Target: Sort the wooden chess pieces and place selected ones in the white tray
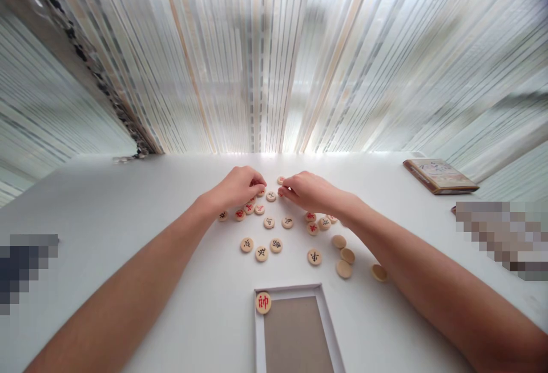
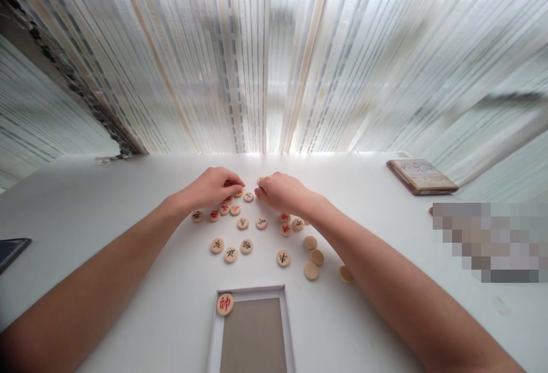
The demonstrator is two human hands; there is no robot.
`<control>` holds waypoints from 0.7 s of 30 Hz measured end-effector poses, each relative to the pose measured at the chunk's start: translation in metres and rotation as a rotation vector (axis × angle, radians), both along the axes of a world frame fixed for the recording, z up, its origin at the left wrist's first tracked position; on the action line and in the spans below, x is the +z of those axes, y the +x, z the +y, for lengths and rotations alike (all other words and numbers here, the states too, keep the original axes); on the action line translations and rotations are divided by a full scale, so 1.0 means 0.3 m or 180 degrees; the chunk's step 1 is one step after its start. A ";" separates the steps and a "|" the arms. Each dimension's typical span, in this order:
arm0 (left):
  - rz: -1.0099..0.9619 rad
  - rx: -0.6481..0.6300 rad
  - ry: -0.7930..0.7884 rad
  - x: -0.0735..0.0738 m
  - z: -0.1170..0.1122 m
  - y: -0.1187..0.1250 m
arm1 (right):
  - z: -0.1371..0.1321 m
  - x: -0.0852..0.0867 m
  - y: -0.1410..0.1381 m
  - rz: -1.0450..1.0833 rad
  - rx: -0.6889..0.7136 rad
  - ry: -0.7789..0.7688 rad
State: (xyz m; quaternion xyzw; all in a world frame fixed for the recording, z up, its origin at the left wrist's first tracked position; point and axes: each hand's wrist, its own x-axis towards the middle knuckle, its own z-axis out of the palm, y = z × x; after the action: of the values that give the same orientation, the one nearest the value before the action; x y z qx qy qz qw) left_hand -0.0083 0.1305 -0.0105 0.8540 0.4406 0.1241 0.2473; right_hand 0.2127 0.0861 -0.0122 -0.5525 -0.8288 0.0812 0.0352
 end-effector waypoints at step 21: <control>-0.0074 0.0515 0.0153 0.103 -0.117 -0.239 | -0.136 0.145 0.107 0.1508 -0.0480 0.0497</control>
State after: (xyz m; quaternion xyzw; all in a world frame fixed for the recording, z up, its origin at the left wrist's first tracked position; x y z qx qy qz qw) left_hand -0.0800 0.0954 0.0205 0.8198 0.5021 0.1642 0.2210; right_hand 0.2449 0.0452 0.0312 -0.5739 -0.7577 0.1412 0.2768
